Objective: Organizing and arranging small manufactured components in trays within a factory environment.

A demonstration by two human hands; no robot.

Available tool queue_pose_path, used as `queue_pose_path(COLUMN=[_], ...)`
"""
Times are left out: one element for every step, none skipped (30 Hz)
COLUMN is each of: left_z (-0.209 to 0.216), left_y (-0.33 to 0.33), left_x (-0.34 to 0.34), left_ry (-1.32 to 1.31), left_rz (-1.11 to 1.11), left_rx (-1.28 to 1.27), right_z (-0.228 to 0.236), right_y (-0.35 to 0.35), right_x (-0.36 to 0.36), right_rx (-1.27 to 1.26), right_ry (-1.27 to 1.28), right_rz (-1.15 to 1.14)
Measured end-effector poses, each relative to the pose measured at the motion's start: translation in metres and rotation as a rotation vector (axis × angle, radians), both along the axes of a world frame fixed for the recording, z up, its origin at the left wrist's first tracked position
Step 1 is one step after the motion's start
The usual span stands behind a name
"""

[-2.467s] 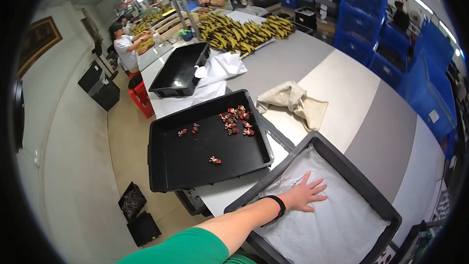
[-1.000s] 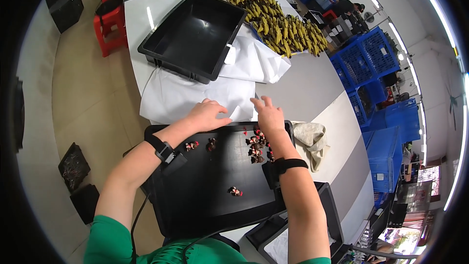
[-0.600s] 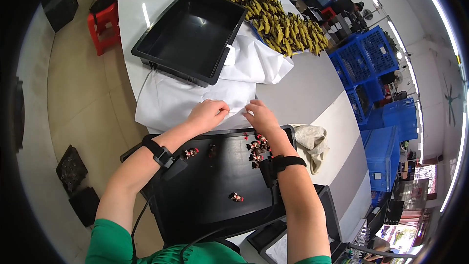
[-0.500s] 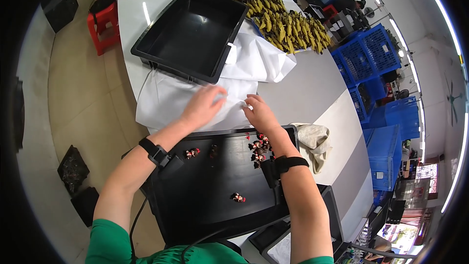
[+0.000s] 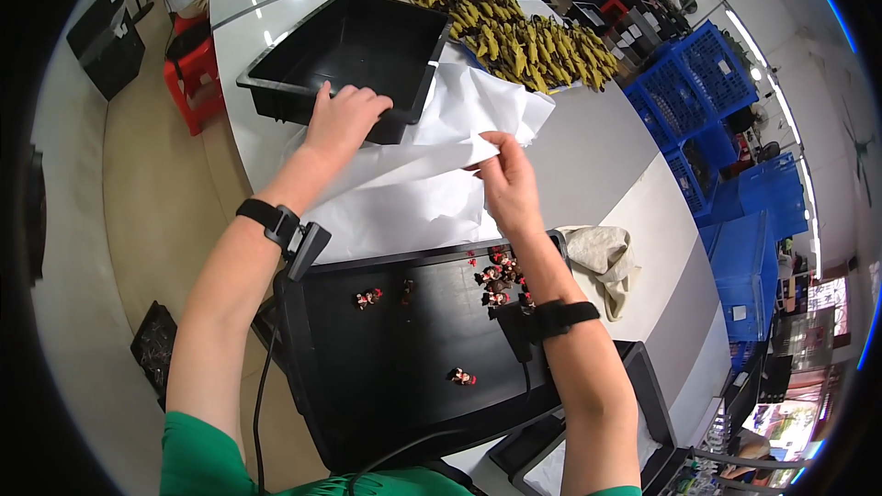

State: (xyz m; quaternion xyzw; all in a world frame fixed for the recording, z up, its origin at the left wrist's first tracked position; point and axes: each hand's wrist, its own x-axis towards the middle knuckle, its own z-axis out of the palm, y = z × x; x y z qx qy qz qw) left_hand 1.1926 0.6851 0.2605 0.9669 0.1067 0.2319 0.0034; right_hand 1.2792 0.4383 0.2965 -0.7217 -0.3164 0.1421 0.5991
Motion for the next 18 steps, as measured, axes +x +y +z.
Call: queue_pose_path(left_z=[0.01,0.019,0.031,0.037,0.042,0.047,0.049,0.05,0.053,0.056,0.059,0.061,0.059,0.058,0.06,0.062,0.065,0.067], left_y=[0.003,0.004,0.0,-0.002,-0.005,-0.004,-0.005,-0.005,-0.003,-0.004,-0.001,-0.001,-0.001,0.002,0.0,-0.007,-0.014,-0.022], left_x=[0.004,0.007,0.011,0.014,0.017,0.016,0.018,0.02,0.018,0.018,0.016,0.017,0.017,0.016,0.02,0.023,0.027,0.032], left_ry=[0.016,0.031,0.093,0.086,0.113,0.147,0.144,0.172,0.208,0.204,0.251,0.295,0.286,0.292,0.299,0.313,0.36,0.37], left_rz=[0.0,0.0,0.003,-0.009,-0.016,-0.016,-0.03,-0.039,-0.041,-0.059,-0.063,-0.077,-0.105,-0.118,-0.147,-0.173,-0.135,-0.116], left_rx=[-0.013,-0.026,-0.051,-0.043,-0.083,-0.114,-0.105,-0.13,-0.149,-0.139,-0.198,-0.261,-0.255,-0.243,-0.27,-0.295,-0.304,-0.27], right_z=[0.01,0.022,0.033,0.044,0.054,0.061,0.068,0.07,0.072,0.073,0.077,0.076,0.072,0.069,0.068,0.061,0.056,0.056], right_y=[-0.005,-0.012,-0.025,-0.039,-0.055,-0.07,-0.09,-0.111,-0.132,-0.158,-0.175,-0.194,-0.214,-0.233,-0.255,-0.275,-0.294,-0.315], right_x=[-0.001,-0.005,-0.005,-0.006,-0.009,-0.013,-0.018,-0.021,-0.029,-0.035,-0.046,-0.056,-0.064,-0.071,-0.079,-0.086,-0.093,-0.101], right_rx=[0.054,0.048,0.062,0.076,0.069,0.07,0.02,0.056,0.028,0.017,-0.017,0.041,-0.02,-0.079,-0.075,-0.059,-0.04,-0.047], right_ry=[0.012,0.003,-0.019,-0.04,-0.053,-0.057,-0.11,-0.084,-0.083,-0.05,-0.028,0.031,0.031,0.032,0.028,0.068,0.107,0.126], right_rz=[0.004,-0.022,-0.027,-0.033,-0.064,-0.089,-0.111,-0.156,-0.206,-0.24,-0.289,-0.322,-0.335,-0.343,-0.371,-0.417,-0.46,-0.54])
